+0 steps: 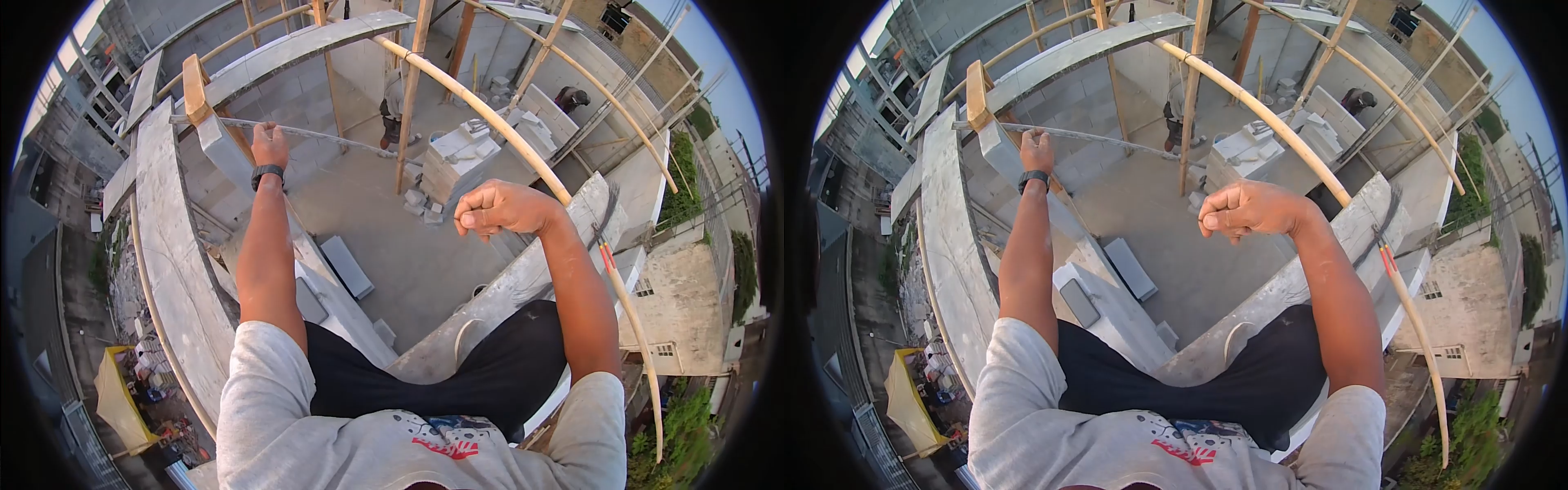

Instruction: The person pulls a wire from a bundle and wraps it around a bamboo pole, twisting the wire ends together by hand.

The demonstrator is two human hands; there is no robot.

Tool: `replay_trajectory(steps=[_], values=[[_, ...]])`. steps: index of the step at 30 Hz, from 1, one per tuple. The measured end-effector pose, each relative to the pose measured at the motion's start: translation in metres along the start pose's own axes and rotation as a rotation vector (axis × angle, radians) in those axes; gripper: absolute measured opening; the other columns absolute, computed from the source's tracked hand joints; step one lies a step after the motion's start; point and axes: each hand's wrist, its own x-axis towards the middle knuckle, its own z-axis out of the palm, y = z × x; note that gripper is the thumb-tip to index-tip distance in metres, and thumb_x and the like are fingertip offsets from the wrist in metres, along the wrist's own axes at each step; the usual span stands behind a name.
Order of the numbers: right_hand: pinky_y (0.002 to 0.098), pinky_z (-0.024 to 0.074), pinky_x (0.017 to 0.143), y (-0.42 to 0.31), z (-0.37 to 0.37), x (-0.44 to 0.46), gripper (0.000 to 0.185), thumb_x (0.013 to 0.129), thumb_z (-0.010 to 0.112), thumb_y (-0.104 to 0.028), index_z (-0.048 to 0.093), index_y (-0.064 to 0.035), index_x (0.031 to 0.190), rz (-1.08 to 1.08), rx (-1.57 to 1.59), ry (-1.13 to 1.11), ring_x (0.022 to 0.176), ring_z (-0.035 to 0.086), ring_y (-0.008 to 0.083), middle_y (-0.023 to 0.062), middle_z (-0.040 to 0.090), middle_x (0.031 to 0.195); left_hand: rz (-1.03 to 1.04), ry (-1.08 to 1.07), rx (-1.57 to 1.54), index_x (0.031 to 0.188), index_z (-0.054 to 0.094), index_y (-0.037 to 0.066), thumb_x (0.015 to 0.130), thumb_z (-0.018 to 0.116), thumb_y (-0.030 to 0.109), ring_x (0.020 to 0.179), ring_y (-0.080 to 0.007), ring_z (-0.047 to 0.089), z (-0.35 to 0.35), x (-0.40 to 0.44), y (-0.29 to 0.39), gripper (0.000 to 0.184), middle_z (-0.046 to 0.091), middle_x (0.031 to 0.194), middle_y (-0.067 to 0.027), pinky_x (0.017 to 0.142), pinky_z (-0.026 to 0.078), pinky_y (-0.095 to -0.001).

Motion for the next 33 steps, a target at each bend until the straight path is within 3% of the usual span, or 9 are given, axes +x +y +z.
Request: replay_trajectory(steps=[5, 8, 10, 14, 16, 19, 24, 27, 33], values=[[0.0296, 0.0493, 0.071, 0.002, -0.005, 0.007, 0.032, 0.100, 0.057, -0.027, 0.065, 0.0017, 0.088, -0.505, 0.585, 0.347, 0.060, 0.047, 0.0068, -0.0014, 0.058, 0.073, -0.031, -0.212, 0.031, 0.109, 0.062, 0.004, 0.090, 0.063, 0.022, 0.084, -0.0291, 0.070, 0.016, -0.006, 0.007, 0.026, 0.072, 0.093, -0.0177, 0.079, 0.053, -0.0389], [0.0359, 0.0513, 0.070, 0.021, -0.027, 0.011, 0.030, 0.096, 0.062, -0.030, 0.067, -0.0020, 0.089, -0.370, 0.301, 0.965, 0.063, 0.057, 0.0150, 0.0002, 0.058, 0.064, 0.027, -0.247, 0.024, 0.108, 0.064, 0.005, 0.090, 0.064, 0.021, 0.079, -0.0248, 0.069, 0.024, -0.008, 0.018, 0.024, 0.071, 0.086, -0.0141, 0.075, 0.053, -0.0372], [0.0384, 0.0517, 0.074, 0.041, -0.029, 0.014, 0.024, 0.093, 0.062, -0.026, 0.069, -0.0035, 0.092, -0.090, -0.560, 1.298, 0.073, 0.066, 0.0274, 0.0102, 0.070, 0.077, 0.068, -0.225, 0.021, 0.107, 0.065, 0.005, 0.090, 0.065, 0.021, 0.076, -0.0210, 0.068, 0.024, -0.010, 0.026, 0.023, 0.070, 0.081, -0.0114, 0.072, 0.053, -0.0356], [0.0396, 0.0517, 0.076, 0.056, -0.022, 0.013, 0.020, 0.089, 0.063, -0.023, 0.069, -0.0056, 0.097, 0.197, -0.824, 0.922, 0.084, 0.067, 0.0362, 0.0165, 0.071, 0.091, -0.016, -0.072, -0.109, 0.105, 0.064, 0.004, 0.091, 0.063, 0.020, 0.078, -0.0250, 0.068, 0.021, 0.000, 0.025, 0.022, 0.070, 0.086, -0.0137, 0.074, 0.053, -0.0377], [0.0350, 0.0507, 0.074, 0.041, -0.010, 0.012, 0.018, 0.093, 0.062, -0.020, 0.068, -0.0027, 0.093, 0.134, -0.658, 0.286, 0.070, 0.061, 0.0211, 0.0075, 0.063, 0.070, 0.001, 0.010, -0.123, 0.105, 0.062, 0.003, 0.092, 0.061, 0.020, 0.081, -0.0285, 0.069, 0.019, 0.007, 0.016, 0.022, 0.070, 0.090, -0.0159, 0.077, 0.054, -0.0396], [0.0332, 0.0514, 0.072, -0.005, -0.002, -0.011, 0.019, 0.094, 0.063, -0.020, 0.067, -0.0013, 0.095, 0.070, -0.027, -0.043, 0.063, 0.056, 0.0121, 0.0016, 0.058, 0.066, 0.015, 0.199, -0.076, 0.106, 0.062, 0.002, 0.092, 0.061, 0.020, 0.082, -0.0285, 0.069, 0.009, 0.011, 0.003, 0.023, 0.071, 0.090, -0.0163, 0.078, 0.054, -0.0400], [0.0288, 0.0483, 0.067, 0.012, -0.013, 0.000, 0.026, 0.098, 0.061, -0.024, 0.064, 0.0018, 0.100, -0.418, 0.547, 0.412, 0.061, 0.048, 0.0057, -0.0031, 0.053, 0.068, 0.027, 0.076, -0.023, 0.108, 0.061, 0.003, 0.091, 0.062, 0.020, 0.082, -0.0279, 0.069, 0.004, 0.003, 0.011, 0.024, 0.071, 0.087, -0.0162, 0.077, 0.053, -0.0401], [0.0368, 0.0502, 0.068, 0.020, -0.017, 0.007, 0.020, 0.096, 0.058, -0.021, 0.065, -0.0020, 0.095, -0.158, -0.271, 1.108, 0.065, 0.059, 0.0174, 0.0058, 0.061, 0.073, 0.055, 0.014, -0.027, 0.109, 0.061, 0.004, 0.091, 0.062, 0.019, 0.081, -0.0268, 0.069, 0.007, -0.001, 0.012, 0.024, 0.071, 0.086, -0.0159, 0.076, 0.053, -0.0393], [0.0481, 0.0498, 0.077, 0.050, -0.016, 0.024, 0.020, 0.091, 0.054, -0.021, 0.065, -0.0051, 0.087, 0.177, -0.721, 1.018, 0.089, 0.064, 0.0383, 0.0184, 0.068, 0.092, 0.125, -0.044, -0.067, 0.111, 0.061, 0.004, 0.090, 0.062, 0.017, 0.077, -0.0212, 0.067, 0.007, 0.005, 0.008, 0.025, 0.070, 0.085, -0.0143, 0.074, 0.052, -0.0359]])
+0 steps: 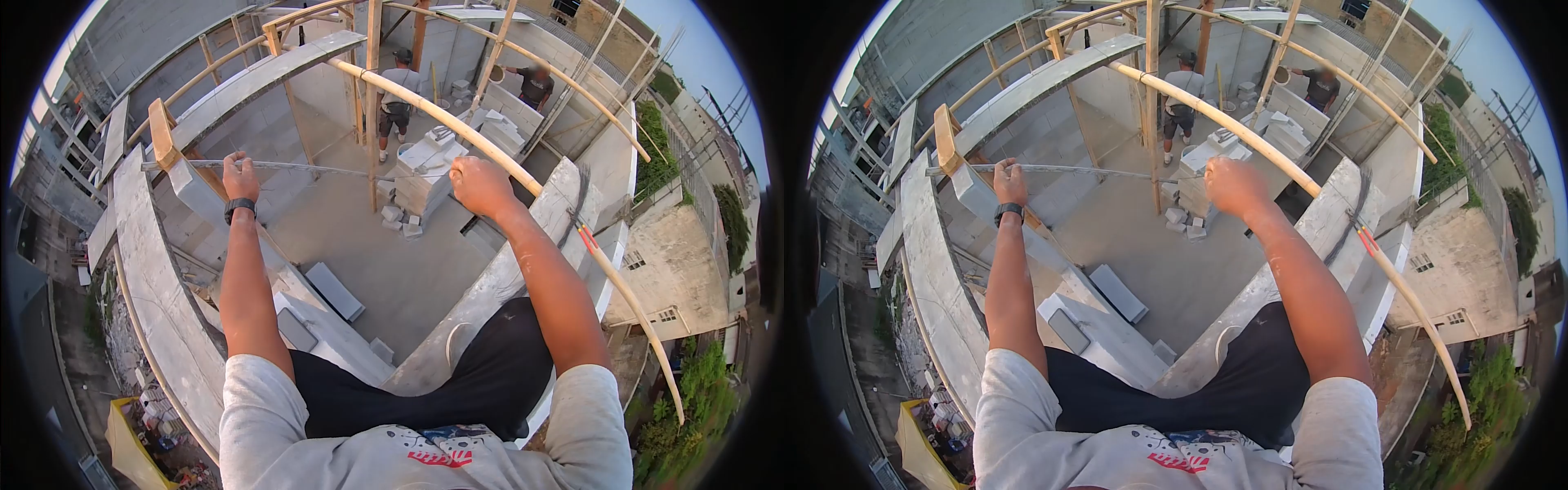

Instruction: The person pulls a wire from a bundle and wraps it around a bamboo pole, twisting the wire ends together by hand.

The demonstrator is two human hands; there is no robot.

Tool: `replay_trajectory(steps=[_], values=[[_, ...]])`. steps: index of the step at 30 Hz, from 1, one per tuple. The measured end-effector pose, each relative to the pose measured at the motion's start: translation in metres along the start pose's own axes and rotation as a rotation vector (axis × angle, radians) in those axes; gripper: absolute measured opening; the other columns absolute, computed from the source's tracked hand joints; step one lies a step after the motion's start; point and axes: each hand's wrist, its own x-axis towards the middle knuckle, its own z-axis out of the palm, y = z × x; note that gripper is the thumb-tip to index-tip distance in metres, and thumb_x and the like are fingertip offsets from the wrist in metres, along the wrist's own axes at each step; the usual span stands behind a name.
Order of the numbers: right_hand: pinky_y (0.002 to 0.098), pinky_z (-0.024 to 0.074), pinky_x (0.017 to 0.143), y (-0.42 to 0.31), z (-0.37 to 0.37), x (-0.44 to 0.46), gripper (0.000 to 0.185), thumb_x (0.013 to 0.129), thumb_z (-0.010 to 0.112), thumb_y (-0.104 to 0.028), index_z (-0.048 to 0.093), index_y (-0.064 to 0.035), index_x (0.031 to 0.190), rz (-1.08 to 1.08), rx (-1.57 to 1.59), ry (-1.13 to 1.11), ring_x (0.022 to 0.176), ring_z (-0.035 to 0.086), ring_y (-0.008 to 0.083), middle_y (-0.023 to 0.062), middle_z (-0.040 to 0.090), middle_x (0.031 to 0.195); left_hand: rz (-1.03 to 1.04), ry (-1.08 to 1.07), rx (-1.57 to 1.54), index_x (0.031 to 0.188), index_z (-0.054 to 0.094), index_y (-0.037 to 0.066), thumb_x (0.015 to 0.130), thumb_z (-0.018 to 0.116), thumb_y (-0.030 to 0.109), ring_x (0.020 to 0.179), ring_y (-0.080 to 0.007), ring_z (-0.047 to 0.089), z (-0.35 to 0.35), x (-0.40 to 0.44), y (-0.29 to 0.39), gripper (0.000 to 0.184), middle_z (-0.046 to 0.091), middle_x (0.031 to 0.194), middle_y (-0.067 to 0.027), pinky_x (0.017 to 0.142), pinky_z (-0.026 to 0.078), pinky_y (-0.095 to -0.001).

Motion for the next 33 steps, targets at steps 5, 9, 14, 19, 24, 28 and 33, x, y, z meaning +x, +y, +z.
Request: replay_trajectory(steps=[5, 9, 14, 19, 24, 28, 33], values=[[0.0403, 0.0504, 0.070, 0.001, -0.020, -0.009, 0.020, 0.092, 0.057, -0.021, 0.069, -0.0048, 0.088, -0.215, 0.145, -0.600, 0.076, 0.065, 0.0246, 0.0082, 0.068, 0.079, -0.065, -0.027, 0.000, 0.108, 0.063, 0.004, 0.089, 0.062, 0.016, 0.079, -0.0206, 0.066, -0.006, 0.005, -0.011, 0.023, 0.070, 0.087, -0.0122, 0.074, 0.052, -0.0354], [0.0314, 0.0462, 0.063, -0.023, -0.067, -0.019, 0.023, 0.095, 0.059, -0.024, 0.068, -0.0052, 0.085, -0.088, 0.592, -0.991, 0.065, 0.056, 0.0134, -0.0013, 0.060, 0.070, -0.020, 0.030, -0.033, 0.106, 0.064, 0.004, 0.088, 0.063, 0.017, 0.083, -0.0225, 0.067, -0.002, 0.009, -0.061, 0.022, 0.070, 0.091, -0.0128, 0.077, 0.052, -0.0359], [0.0303, 0.0421, 0.058, -0.010, -0.050, -0.002, 0.023, 0.095, 0.058, -0.023, 0.067, -0.0050, 0.085, 0.172, 1.525, -0.349, 0.058, 0.051, 0.0133, -0.0008, 0.054, 0.065, -0.166, 0.001, 0.008, 0.107, 0.062, 0.003, 0.086, 0.065, 0.018, 0.089, -0.0253, 0.067, 0.000, 0.002, -0.040, 0.027, 0.069, 0.097, -0.0149, 0.082, 0.051, -0.0375], [0.0345, 0.0481, 0.066, 0.021, -0.008, -0.007, 0.019, 0.091, 0.060, -0.020, 0.068, -0.0033, 0.088, -0.017, 0.221, 0.010, 0.062, 0.057, 0.0213, 0.0067, 0.061, 0.068, -0.146, 0.116, 0.088, 0.108, 0.060, 0.002, 0.088, 0.061, 0.018, 0.091, -0.0289, 0.068, -0.003, 0.004, -0.038, 0.026, 0.069, 0.099, -0.0173, 0.083, 0.052, -0.0394], [0.0315, 0.0502, 0.069, -0.010, -0.029, -0.020, 0.019, 0.092, 0.059, -0.018, 0.071, -0.0033, 0.093, -0.152, 0.039, -0.781, 0.061, 0.054, 0.0170, 0.0052, 0.061, 0.069, -0.194, 0.199, 0.135, 0.110, 0.059, 0.002, 0.092, 0.059, 0.020, 0.094, -0.0323, 0.068, -0.011, -0.002, -0.027, 0.025, 0.069, 0.101, -0.0190, 0.084, 0.052, -0.0411], [0.0253, 0.0472, 0.065, -0.023, -0.071, -0.028, 0.021, 0.094, 0.062, -0.025, 0.071, -0.0053, 0.094, -0.087, 0.787, -0.980, 0.061, 0.052, 0.0077, -0.0011, 0.060, 0.071, -0.303, 0.268, 0.174, 0.111, 0.058, 0.003, 0.095, 0.057, 0.025, 0.095, -0.0328, 0.068, -0.019, -0.001, -0.025, 0.028, 0.070, 0.102, -0.0173, 0.085, 0.052, -0.0424], [0.0298, 0.0465, 0.061, 0.001, -0.051, -0.011, 0.026, 0.094, 0.064, -0.030, 0.070, -0.0049, 0.092, 0.090, 1.447, -0.409, 0.058, 0.048, 0.0092, 0.0003, 0.055, 0.067, -0.316, 0.249, 0.242, 0.111, 0.059, 0.004, 0.095, 0.056, 0.028, 0.096, -0.0332, 0.068, -0.022, -0.004, 0.003, 0.029, 0.071, 0.102, -0.0174, 0.085, 0.052, -0.0432]])
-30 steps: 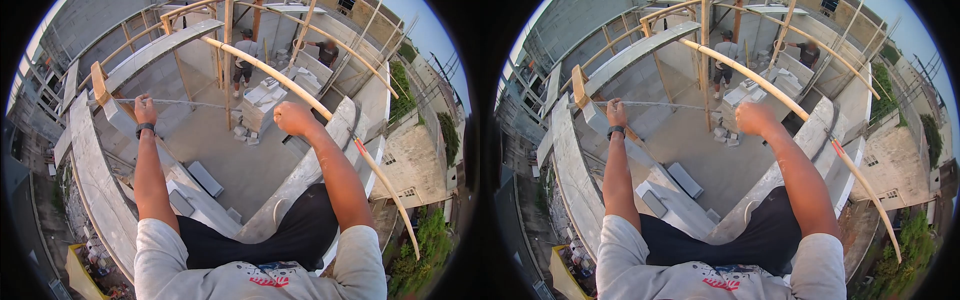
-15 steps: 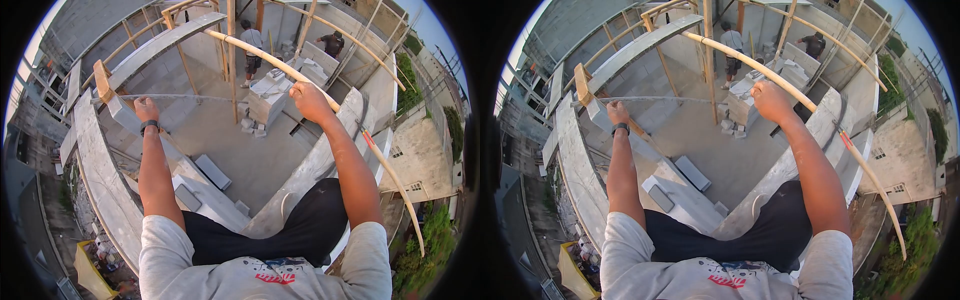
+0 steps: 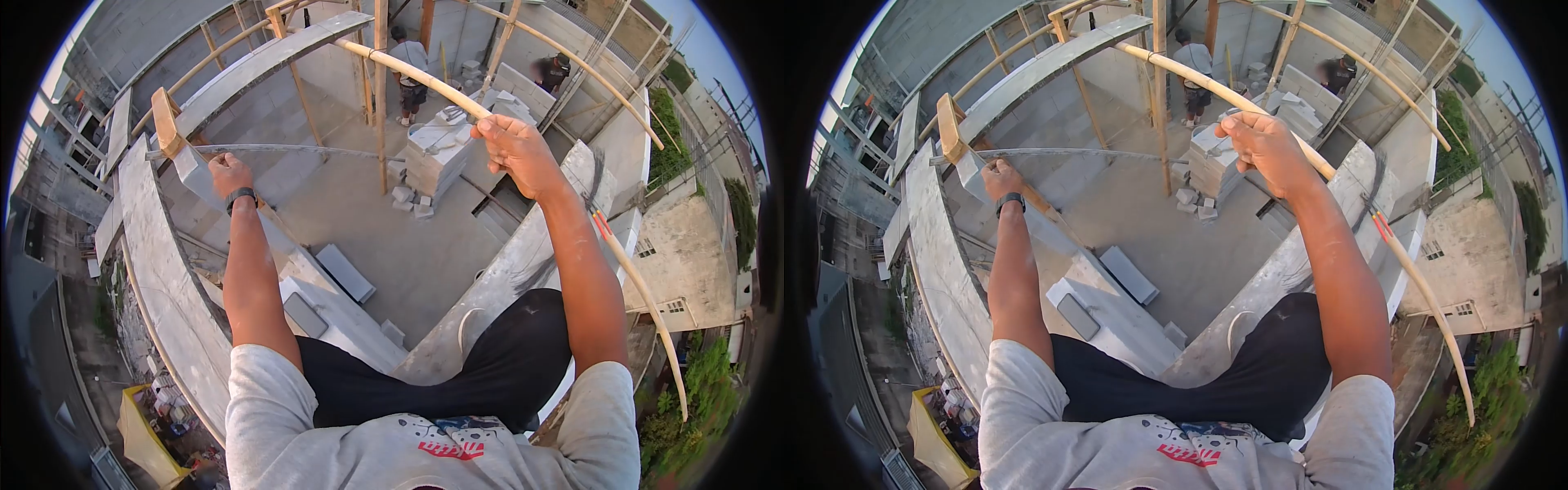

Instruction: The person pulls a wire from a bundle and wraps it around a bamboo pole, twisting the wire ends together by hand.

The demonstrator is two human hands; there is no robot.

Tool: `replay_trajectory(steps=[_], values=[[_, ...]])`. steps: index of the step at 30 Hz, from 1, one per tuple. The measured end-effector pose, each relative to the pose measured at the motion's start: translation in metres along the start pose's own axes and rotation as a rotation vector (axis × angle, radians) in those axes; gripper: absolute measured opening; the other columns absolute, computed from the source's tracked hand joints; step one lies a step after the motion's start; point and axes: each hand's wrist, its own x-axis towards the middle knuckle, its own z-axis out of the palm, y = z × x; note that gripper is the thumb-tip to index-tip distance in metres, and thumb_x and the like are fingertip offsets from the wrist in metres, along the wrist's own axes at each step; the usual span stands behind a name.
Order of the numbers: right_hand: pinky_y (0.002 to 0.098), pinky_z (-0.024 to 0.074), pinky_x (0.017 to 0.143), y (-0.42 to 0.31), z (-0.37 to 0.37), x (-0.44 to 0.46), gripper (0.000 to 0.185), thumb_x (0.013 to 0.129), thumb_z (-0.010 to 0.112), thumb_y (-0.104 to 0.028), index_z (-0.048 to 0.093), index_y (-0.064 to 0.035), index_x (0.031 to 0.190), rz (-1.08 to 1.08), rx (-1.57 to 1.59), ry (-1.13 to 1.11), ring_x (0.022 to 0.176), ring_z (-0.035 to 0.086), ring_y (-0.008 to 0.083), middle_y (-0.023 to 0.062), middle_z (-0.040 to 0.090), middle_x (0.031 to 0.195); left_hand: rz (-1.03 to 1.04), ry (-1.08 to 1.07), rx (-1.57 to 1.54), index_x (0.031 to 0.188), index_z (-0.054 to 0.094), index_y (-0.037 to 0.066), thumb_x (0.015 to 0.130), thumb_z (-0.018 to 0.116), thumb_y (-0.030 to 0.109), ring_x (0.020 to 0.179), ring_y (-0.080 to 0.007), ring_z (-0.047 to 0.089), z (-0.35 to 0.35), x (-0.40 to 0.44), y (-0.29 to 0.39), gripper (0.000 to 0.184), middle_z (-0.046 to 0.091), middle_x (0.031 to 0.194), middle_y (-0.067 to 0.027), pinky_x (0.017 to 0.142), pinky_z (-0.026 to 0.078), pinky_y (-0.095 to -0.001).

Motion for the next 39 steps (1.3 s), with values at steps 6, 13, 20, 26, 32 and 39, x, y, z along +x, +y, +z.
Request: replay_trajectory(steps=[6, 13, 20, 26, 32, 39], values=[[0.0306, 0.0484, 0.066, 0.053, -0.022, 0.003, 0.026, 0.095, 0.059, -0.025, 0.069, -0.0015, 0.094, -0.097, -1.528, 0.202, 0.060, 0.051, 0.0141, 0.0061, 0.055, 0.067, 0.083, -0.060, -0.039, 0.112, 0.060, 0.007, 0.095, 0.056, 0.030, 0.096, -0.0333, 0.069, 0.013, 0.003, -0.008, 0.029, 0.073, 0.100, -0.0156, 0.084, 0.052, -0.0427], [0.0275, 0.0478, 0.062, -0.004, 0.017, -0.017, 0.023, 0.097, 0.059, -0.025, 0.067, -0.0033, 0.094, 0.402, -0.540, -0.520, 0.057, 0.049, 0.0079, -0.0022, 0.052, 0.065, -0.120, 0.058, 0.206, 0.108, 0.063, 0.010, 0.095, 0.056, 0.038, 0.091, -0.0303, 0.070, 0.001, 0.009, -0.032, 0.031, 0.074, 0.096, -0.0117, 0.082, 0.052, -0.0426], [0.0238, 0.0432, 0.061, 0.032, -0.019, 0.011, 0.024, 0.099, 0.055, -0.026, 0.065, -0.0048, 0.093, -0.019, -0.813, 0.357, 0.056, 0.045, 0.0062, -0.0040, 0.048, 0.062, -0.067, 0.046, 0.216, 0.105, 0.065, 0.012, 0.094, 0.057, 0.041, 0.087, -0.0286, 0.070, 0.001, 0.007, -0.022, 0.032, 0.074, 0.091, -0.0096, 0.085, 0.046, -0.0425], [0.0323, 0.0491, 0.062, 0.016, 0.001, -0.008, 0.022, 0.092, 0.063, -0.024, 0.072, -0.0039, 0.097, 0.399, -1.204, -0.171, 0.065, 0.056, 0.0137, -0.0009, 0.055, 0.065, -0.155, 0.104, 0.233, 0.104, 0.067, 0.015, 0.094, 0.058, 0.046, 0.089, -0.0279, 0.070, 0.018, 0.016, -0.041, 0.034, 0.073, 0.095, -0.0105, 0.091, 0.043, -0.0464], [0.0269, 0.0488, 0.056, -0.007, -0.010, -0.019, 0.035, 0.098, 0.062, -0.027, 0.064, 0.0068, 0.103, 0.237, -0.230, -0.390, 0.052, 0.046, 0.0049, -0.0026, 0.051, 0.063, -0.320, 0.218, 0.270, 0.100, 0.075, 0.022, 0.092, 0.061, 0.051, 0.129, -0.0317, 0.047, 0.013, 0.004, -0.043, 0.034, 0.069, 0.112, -0.0165, 0.103, 0.036, -0.0515], [0.0275, 0.0480, 0.064, 0.014, -0.021, 0.006, 0.025, 0.100, 0.057, -0.026, 0.064, -0.0021, 0.099, -0.101, -0.140, 0.232, 0.055, 0.046, 0.0046, -0.0056, 0.047, 0.062, -0.426, 0.034, -0.072, 0.105, 0.072, 0.011, 0.092, 0.067, 0.042, 0.127, -0.0324, 0.049, 0.035, 0.020, -0.063, 0.033, 0.070, 0.104, -0.0170, 0.103, 0.041, -0.0520]])
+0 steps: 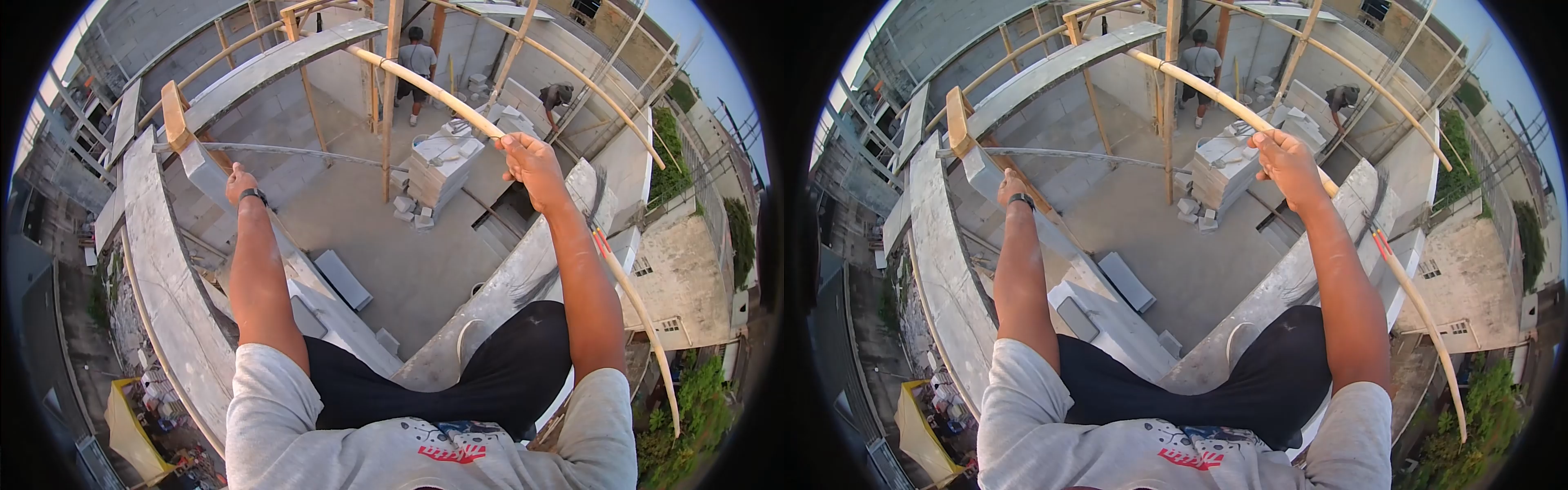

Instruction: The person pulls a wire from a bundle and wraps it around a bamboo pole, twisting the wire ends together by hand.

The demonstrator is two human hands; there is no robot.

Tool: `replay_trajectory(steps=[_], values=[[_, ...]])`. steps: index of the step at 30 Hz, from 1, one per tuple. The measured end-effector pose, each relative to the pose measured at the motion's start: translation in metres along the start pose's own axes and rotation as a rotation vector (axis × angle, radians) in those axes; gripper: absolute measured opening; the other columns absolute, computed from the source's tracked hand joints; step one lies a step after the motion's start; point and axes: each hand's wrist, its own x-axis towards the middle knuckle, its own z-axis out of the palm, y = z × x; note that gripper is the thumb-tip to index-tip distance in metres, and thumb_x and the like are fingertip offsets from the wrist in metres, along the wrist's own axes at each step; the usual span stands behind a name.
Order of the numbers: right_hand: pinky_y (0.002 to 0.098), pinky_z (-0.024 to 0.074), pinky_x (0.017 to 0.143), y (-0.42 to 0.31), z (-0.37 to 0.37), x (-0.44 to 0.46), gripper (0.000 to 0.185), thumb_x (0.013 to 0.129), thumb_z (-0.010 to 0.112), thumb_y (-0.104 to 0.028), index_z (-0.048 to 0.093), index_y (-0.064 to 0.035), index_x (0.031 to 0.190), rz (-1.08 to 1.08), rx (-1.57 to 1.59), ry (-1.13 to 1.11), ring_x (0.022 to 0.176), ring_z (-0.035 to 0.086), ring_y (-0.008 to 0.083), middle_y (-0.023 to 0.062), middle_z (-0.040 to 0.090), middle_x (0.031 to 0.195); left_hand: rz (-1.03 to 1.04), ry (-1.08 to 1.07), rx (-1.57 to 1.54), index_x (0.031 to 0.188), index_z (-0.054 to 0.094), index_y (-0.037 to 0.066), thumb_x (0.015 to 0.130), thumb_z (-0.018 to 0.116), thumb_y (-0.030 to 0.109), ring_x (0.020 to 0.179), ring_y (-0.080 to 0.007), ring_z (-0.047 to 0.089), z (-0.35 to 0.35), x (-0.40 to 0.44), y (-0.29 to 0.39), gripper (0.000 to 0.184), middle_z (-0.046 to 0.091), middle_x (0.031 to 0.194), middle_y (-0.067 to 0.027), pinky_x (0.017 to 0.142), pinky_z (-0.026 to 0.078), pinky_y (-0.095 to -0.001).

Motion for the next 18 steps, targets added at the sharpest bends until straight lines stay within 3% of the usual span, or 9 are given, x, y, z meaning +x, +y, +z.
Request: replay_trajectory(steps=[2, 3, 5, 7, 10, 12, 15, 16, 18], values=[[0.0287, 0.0479, 0.068, 0.008, -0.004, 0.006, 0.023, 0.097, 0.059, -0.024, 0.067, -0.0025, 0.095, -0.103, -0.692, 0.324, 0.057, 0.051, 0.0095, -0.0026, 0.053, 0.065, -0.401, -0.419, -0.792, 0.103, 0.068, 0.005, 0.095, 0.065, 0.033, 0.102, -0.0263, 0.065, 0.011, 0.010, -0.009, 0.029, 0.071, 0.096, -0.0128, 0.088, 0.053, -0.0427], [0.0287, 0.0479, 0.068, 0.010, -0.006, 0.005, 0.023, 0.097, 0.059, -0.024, 0.067, -0.0025, 0.095, -0.105, -0.693, 0.323, 0.057, 0.051, 0.0095, -0.0026, 0.053, 0.065, -0.401, -0.418, -0.794, 0.103, 0.068, 0.005, 0.095, 0.065, 0.033, 0.102, -0.0263, 0.065, 0.008, 0.007, -0.006, 0.029, 0.071, 0.096, -0.0128, 0.088, 0.053, -0.0427], [0.0350, 0.0511, 0.075, 0.015, -0.014, -0.003, 0.024, 0.092, 0.061, -0.023, 0.069, -0.0007, 0.094, -0.102, -1.090, 0.270, 0.075, 0.066, 0.0248, 0.0113, 0.067, 0.074, -0.291, -0.512, -0.753, 0.100, 0.066, 0.004, 0.097, 0.064, 0.028, 0.074, -0.0178, 0.067, 0.002, 0.001, 0.000, 0.024, 0.071, 0.088, -0.0073, 0.070, 0.057, -0.0324], [0.0386, 0.0513, 0.080, 0.027, -0.024, -0.014, 0.023, 0.090, 0.062, -0.021, 0.070, -0.0007, 0.099, 0.020, -1.302, 0.000, 0.088, 0.069, 0.0297, 0.0133, 0.071, 0.083, -0.245, -0.572, -0.748, 0.098, 0.066, 0.005, 0.097, 0.065, 0.029, 0.072, -0.0152, 0.066, 0.003, 0.010, -0.003, 0.023, 0.070, 0.085, -0.0051, 0.067, 0.056, -0.0304], [0.0327, 0.0534, 0.071, 0.028, -0.020, -0.052, 0.025, 0.092, 0.066, -0.026, 0.071, -0.0030, 0.100, 0.617, -0.810, -0.617, 0.067, 0.059, 0.0137, 0.0033, 0.065, 0.076, -0.157, -0.700, -0.679, 0.096, 0.067, 0.007, 0.095, 0.068, 0.030, 0.067, -0.0111, 0.064, -0.001, 0.015, -0.007, 0.024, 0.068, 0.082, -0.0011, 0.062, 0.055, -0.0270], [0.0308, 0.0527, 0.069, 0.052, -0.038, -0.090, 0.030, 0.098, 0.060, -0.027, 0.065, 0.0020, 0.105, 0.597, -0.233, -0.772, 0.061, 0.049, 0.0064, -0.0010, 0.057, 0.071, -0.114, -0.754, -0.604, 0.096, 0.067, 0.008, 0.094, 0.069, 0.031, 0.065, -0.0095, 0.063, -0.012, 0.007, -0.009, 0.024, 0.067, 0.080, 0.0006, 0.060, 0.055, -0.0256], [0.0302, 0.0492, 0.066, 0.091, -0.051, -0.134, 0.023, 0.099, 0.058, -0.024, 0.062, -0.0014, 0.097, 0.189, 0.424, -0.340, 0.057, 0.044, 0.0062, -0.0031, 0.052, 0.068, -0.116, -0.879, -0.418, 0.094, 0.068, 0.008, 0.092, 0.071, 0.032, 0.066, -0.0067, 0.063, -0.019, -0.017, 0.002, 0.024, 0.068, 0.081, 0.0025, 0.061, 0.055, -0.0245], [0.0302, 0.0492, 0.066, 0.099, -0.055, -0.134, 0.023, 0.099, 0.058, -0.024, 0.062, -0.0014, 0.097, 0.189, 0.432, -0.339, 0.057, 0.044, 0.0062, -0.0031, 0.052, 0.068, -0.129, -0.928, -0.390, 0.094, 0.068, 0.009, 0.092, 0.071, 0.031, 0.066, -0.0062, 0.063, -0.019, -0.026, 0.007, 0.023, 0.068, 0.082, 0.0030, 0.062, 0.055, -0.0240], [0.0284, 0.0464, 0.064, 0.116, -0.063, -0.139, 0.024, 0.100, 0.057, -0.023, 0.062, -0.0016, 0.092, 0.189, 0.520, 0.121, 0.058, 0.044, 0.0069, -0.0030, 0.051, 0.068, -0.138, -1.005, -0.346, 0.097, 0.068, 0.008, 0.092, 0.072, 0.030, 0.068, -0.0062, 0.063, -0.012, -0.038, 0.014, 0.023, 0.068, 0.084, 0.0024, 0.065, 0.056, -0.0241]])
